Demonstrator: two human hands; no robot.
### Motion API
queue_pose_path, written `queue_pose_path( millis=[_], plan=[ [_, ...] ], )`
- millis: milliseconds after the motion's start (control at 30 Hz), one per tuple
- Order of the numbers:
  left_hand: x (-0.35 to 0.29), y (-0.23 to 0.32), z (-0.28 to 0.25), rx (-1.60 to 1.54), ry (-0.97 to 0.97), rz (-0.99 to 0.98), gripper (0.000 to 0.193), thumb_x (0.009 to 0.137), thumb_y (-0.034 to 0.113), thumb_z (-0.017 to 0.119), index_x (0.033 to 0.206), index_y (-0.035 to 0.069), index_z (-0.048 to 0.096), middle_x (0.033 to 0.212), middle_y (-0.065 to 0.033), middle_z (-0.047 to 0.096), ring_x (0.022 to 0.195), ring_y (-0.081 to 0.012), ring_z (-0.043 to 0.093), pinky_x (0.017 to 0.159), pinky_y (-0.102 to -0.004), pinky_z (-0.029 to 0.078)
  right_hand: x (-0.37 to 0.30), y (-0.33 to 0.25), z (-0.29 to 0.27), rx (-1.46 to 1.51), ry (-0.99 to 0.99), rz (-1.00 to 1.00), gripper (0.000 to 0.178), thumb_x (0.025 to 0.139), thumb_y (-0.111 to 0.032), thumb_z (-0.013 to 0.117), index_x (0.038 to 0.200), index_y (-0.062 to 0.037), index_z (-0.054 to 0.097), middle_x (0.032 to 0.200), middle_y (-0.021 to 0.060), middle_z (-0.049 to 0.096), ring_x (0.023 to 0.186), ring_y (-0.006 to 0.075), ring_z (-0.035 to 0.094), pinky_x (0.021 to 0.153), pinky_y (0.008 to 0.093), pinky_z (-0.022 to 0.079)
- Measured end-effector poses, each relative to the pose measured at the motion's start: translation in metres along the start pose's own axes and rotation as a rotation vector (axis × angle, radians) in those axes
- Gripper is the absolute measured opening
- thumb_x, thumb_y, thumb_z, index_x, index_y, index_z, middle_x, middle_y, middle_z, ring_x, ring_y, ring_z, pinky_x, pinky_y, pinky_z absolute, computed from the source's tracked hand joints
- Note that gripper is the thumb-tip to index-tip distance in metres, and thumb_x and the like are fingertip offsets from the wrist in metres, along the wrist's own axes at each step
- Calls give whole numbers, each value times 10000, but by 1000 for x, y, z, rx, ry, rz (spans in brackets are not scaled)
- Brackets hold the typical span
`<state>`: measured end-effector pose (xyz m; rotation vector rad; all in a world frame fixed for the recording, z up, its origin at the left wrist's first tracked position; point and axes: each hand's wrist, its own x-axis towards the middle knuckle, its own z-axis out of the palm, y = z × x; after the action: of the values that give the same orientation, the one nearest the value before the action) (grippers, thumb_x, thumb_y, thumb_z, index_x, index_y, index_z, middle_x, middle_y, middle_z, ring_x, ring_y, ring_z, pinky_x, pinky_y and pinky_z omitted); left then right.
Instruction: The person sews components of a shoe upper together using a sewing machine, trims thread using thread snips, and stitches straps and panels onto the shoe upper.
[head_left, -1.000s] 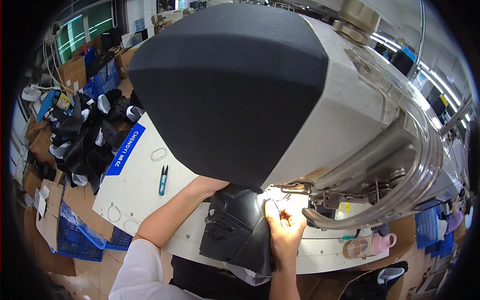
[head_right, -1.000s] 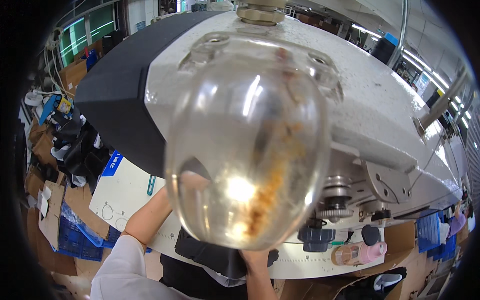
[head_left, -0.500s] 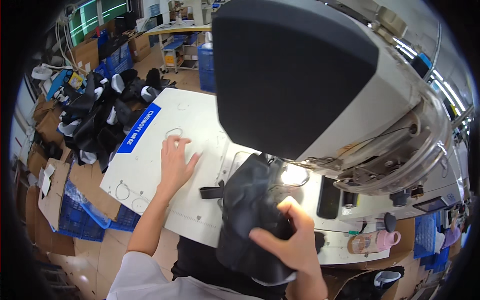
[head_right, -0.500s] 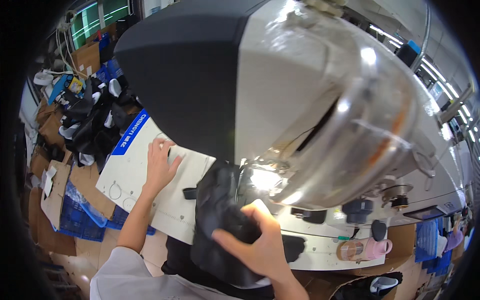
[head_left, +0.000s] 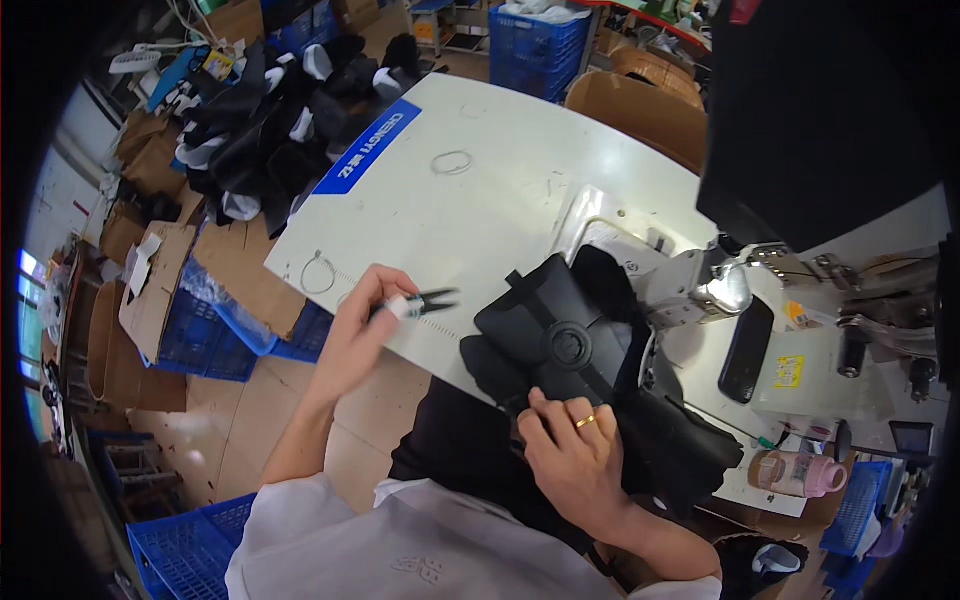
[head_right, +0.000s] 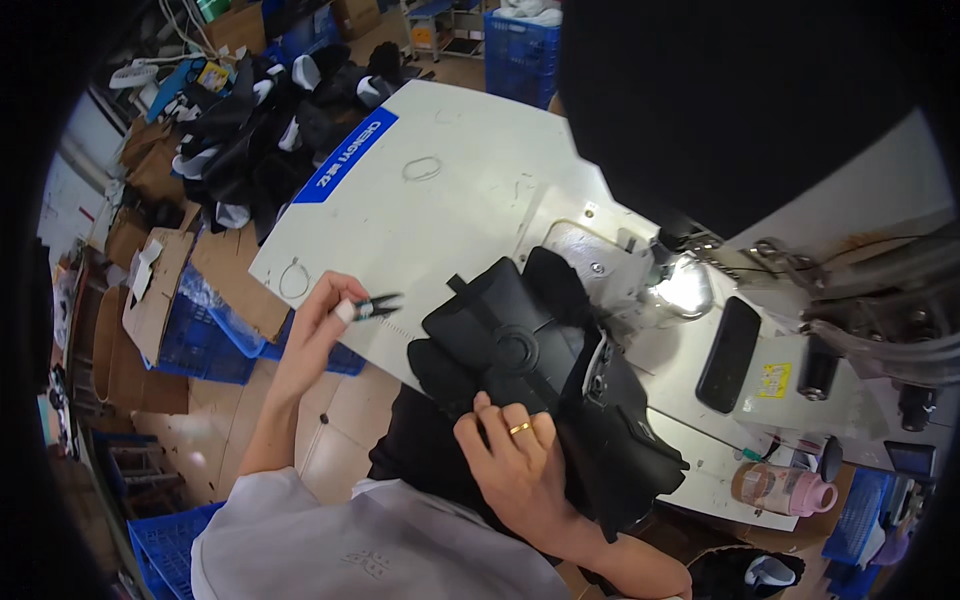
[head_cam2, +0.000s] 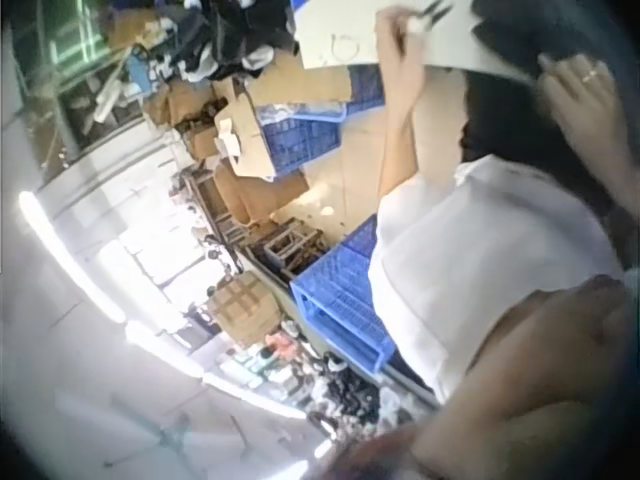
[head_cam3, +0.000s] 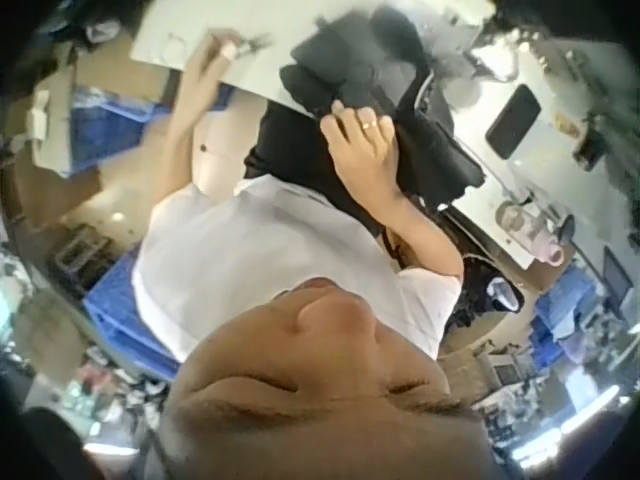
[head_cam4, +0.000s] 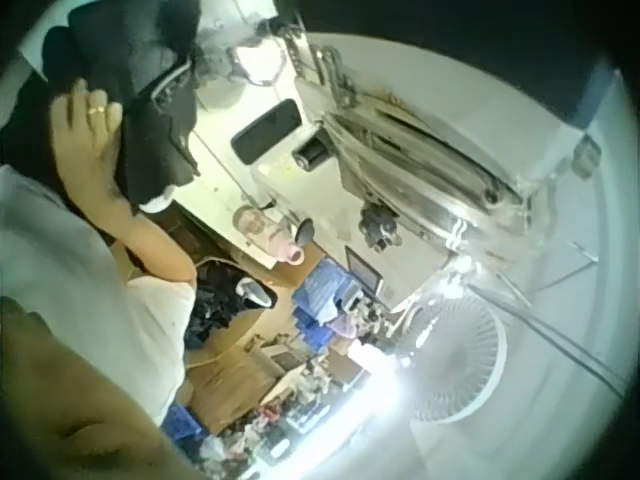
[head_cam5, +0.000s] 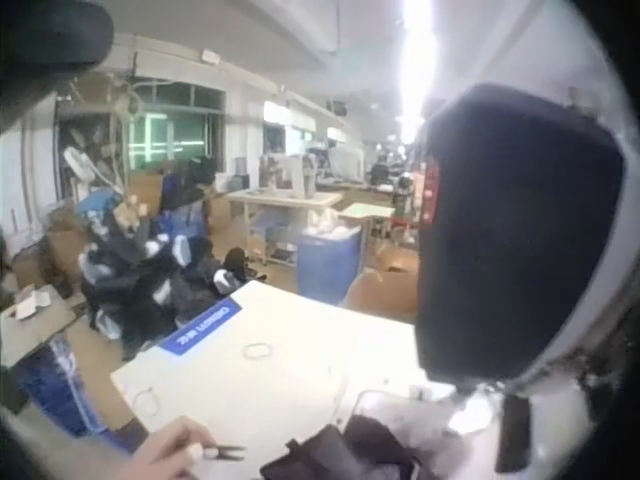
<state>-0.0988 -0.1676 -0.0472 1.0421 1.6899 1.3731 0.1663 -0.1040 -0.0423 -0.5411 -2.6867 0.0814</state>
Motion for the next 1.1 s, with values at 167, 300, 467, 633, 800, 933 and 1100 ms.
queue_pose_path(
  millis=[167,300,467,633,800,933,1100],
  plan=[
    [-46,18,21,519,-68,307,237,720,51,702,948,90,652,792,-36,559,722,-149,588,613,-256,431,2,-9,16,-71,45,-20,61,785,-48,637,794,-62,579,798,11,576,678,146,476,593,298,325],
    [-49,8,27,590,-103,372,253,698,53,720,943,99,674,781,-42,569,670,-204,590,583,-298,447,0,-9,12,-62,14,-18,80,770,-40,622,837,-44,577,865,59,607,697,154,488,598,298,336],
    [-48,9,35,642,-182,460,243,678,39,721,911,86,675,756,-28,568,651,-196,578,575,-324,442,-1,-9,7,-47,-3,-19,129,752,-36,606,876,-31,572,932,102,629,715,159,496,606,294,349],
    [-27,23,17,611,3,625,266,650,32,722,908,79,674,742,-36,568,654,-211,575,571,-317,437,-3,3,-26,49,-83,-77,151,742,-68,615,890,-62,584,933,73,623,763,149,498,623,291,358],
    [24,43,25,596,199,810,325,657,58,719,974,120,680,750,-18,557,674,-209,554,588,-322,417,-20,25,-67,284,-206,-28,198,660,-77,731,796,-101,590,1017,-81,654,812,144,519,790,311,396],
    [55,23,41,815,-42,946,363,653,56,719,1003,147,689,783,-4,575,710,-181,543,633,-315,385,-24,30,-70,344,-274,0,180,683,-85,730,814,-102,607,1026,-85,655,812,140,512,837,307,388],
    [60,15,63,814,-79,946,353,679,67,716,1019,160,689,776,6,559,682,-174,530,610,-309,386,-27,31,-64,362,-260,-2,171,696,-87,729,831,-104,626,1023,-91,656,822,132,515,849,300,388]
  ],
)
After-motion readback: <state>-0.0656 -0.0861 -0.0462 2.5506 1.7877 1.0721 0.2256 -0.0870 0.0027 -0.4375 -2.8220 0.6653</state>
